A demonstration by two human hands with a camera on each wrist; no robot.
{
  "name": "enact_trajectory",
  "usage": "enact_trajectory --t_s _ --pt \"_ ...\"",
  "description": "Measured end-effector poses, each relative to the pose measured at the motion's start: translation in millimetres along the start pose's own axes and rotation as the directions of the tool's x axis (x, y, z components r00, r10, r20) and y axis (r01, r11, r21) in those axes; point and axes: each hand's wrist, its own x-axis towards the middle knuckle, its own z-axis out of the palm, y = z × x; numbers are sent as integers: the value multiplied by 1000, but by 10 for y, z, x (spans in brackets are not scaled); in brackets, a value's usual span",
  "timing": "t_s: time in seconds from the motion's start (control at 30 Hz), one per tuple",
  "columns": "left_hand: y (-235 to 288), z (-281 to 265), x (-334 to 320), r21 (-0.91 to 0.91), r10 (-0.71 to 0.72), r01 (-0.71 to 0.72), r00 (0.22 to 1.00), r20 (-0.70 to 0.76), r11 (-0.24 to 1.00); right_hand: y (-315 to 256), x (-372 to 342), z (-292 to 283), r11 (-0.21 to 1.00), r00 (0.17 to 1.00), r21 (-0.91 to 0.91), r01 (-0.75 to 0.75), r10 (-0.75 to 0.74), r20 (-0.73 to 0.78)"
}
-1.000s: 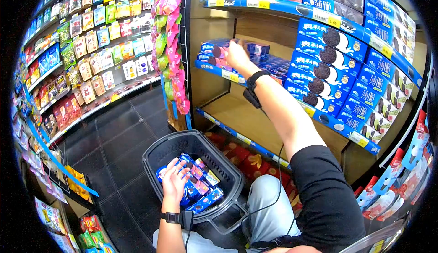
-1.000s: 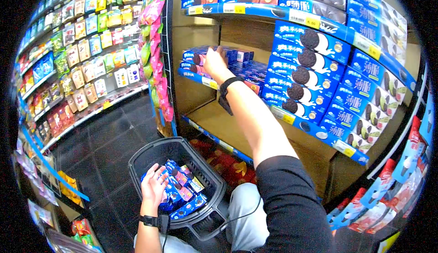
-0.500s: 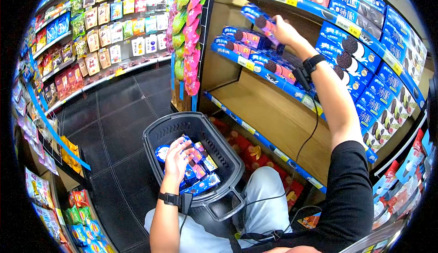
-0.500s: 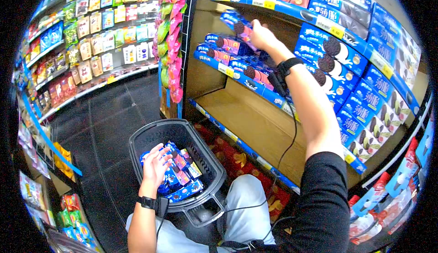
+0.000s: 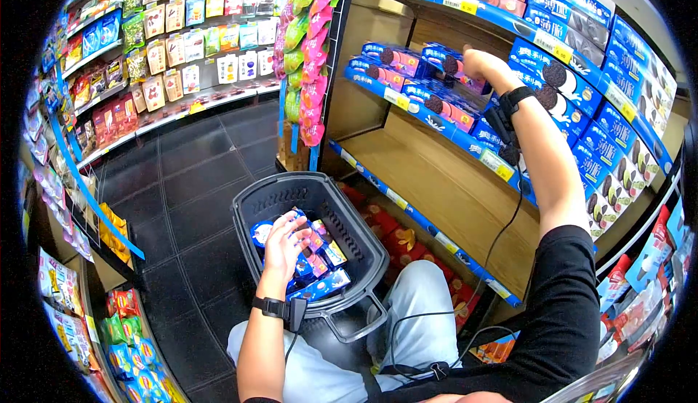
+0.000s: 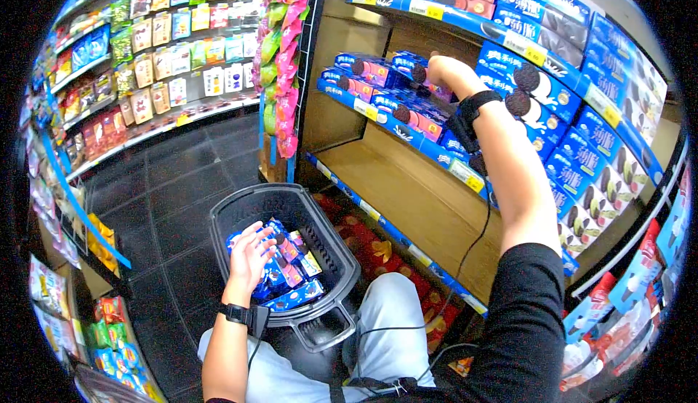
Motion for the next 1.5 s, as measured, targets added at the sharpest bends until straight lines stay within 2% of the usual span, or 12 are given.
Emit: enact_trajectory --t_s 0.13,0.27,0.47,0.63,0.77,0.97,1.13,1.3,1.4,1.43,1.47,1.5 --pt "24 -2 -22 7 3 -3 1000 -5 1000 116 112 -38 991 996 -105 80 -76 42" --pt "21 -7 -36 6 6 -6 1000 -5 1000 169 241 -11 937 972 -259 233 -222 72" --pt "16 -7 -33 15 1 -1 1000 -16 1000 61 257 298 999 986 -13 30 -27 167" --pt "35 6 -38 34 -4 5 1000 -24 999 60 463 552 997 968 74 -27 7 252" --pt "14 -2 -4 42 -8 8 1000 -19 999 -150 28 350 999 992 -39 10 -5 129" --pt "-14 -10 25 40 -9 9 1000 -11 999 -178 134 454 997 993 29 -72 68 101" --pt "-11 -12 26 34 -5 5 1000 -12 999 -244 -24 423 998 998 57 -28 25 60" --pt "0 -14 10 33 -5 5 1000 -22 999 -351 -222 320 991 997 116 68 -62 -55" --pt "49 -4 -14 32 16 -15 999 -31 999 -682 -424 245 992 998 117 53 -57 36" --pt "54 -40 13 20 27 -26 999 -36 999 -872 -693 290 992 947 95 83 -49 -316" --pt "52 -95 30 7 35 -35 998 -53 999 -1055 -895 337 991 781 70 116 -47 -623" --pt "85 -96 14 -3 60 -60 994 -92 998 -1196 -958 412 972 754 72 224 -126 -644"
